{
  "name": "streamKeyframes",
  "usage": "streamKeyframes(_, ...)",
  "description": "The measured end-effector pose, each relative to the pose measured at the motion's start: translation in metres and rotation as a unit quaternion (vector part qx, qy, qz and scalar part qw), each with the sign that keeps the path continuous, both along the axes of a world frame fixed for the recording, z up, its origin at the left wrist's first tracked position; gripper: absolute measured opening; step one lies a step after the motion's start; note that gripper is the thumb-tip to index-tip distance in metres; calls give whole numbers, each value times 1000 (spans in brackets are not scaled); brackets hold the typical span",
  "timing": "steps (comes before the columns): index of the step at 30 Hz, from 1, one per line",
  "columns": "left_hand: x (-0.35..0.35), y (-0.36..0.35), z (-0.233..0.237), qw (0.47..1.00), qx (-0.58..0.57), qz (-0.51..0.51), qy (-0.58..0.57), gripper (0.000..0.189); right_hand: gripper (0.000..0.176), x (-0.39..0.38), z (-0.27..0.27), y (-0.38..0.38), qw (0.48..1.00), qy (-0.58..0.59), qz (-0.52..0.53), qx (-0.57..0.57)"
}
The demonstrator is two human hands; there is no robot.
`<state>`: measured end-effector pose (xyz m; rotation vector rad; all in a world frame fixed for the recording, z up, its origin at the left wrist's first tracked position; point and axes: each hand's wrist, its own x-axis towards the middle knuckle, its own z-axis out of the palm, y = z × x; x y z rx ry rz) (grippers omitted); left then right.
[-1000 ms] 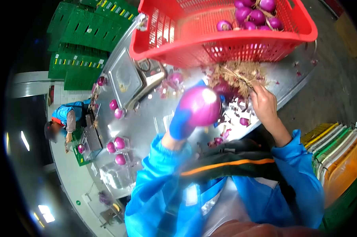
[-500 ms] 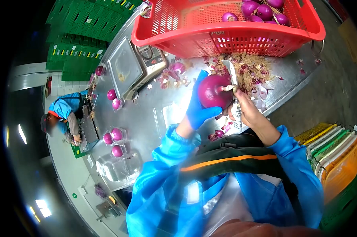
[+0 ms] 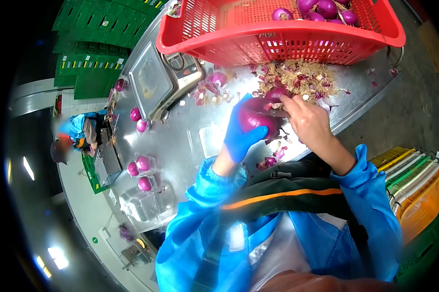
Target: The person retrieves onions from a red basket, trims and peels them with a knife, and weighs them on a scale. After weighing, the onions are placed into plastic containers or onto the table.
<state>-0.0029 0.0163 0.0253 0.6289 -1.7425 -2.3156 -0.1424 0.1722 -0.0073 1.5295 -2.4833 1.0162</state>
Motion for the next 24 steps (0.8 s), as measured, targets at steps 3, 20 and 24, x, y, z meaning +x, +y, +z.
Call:
streamKeyframes(3, 5, -5, -9, 997, -71, 36, -6, 87, 47, -5, -13, 12, 998, -61, 9, -3)
streamKeyframes(20, 18, 2, -27, 979, -185, 79, 4, 110, 34, 18, -5, -9, 991, -124, -13, 53)
streamKeyframes(24, 35, -8, -28, 972, -191, 139, -3, 111, 34, 27, -30, 4, 978, -208, -20, 7)
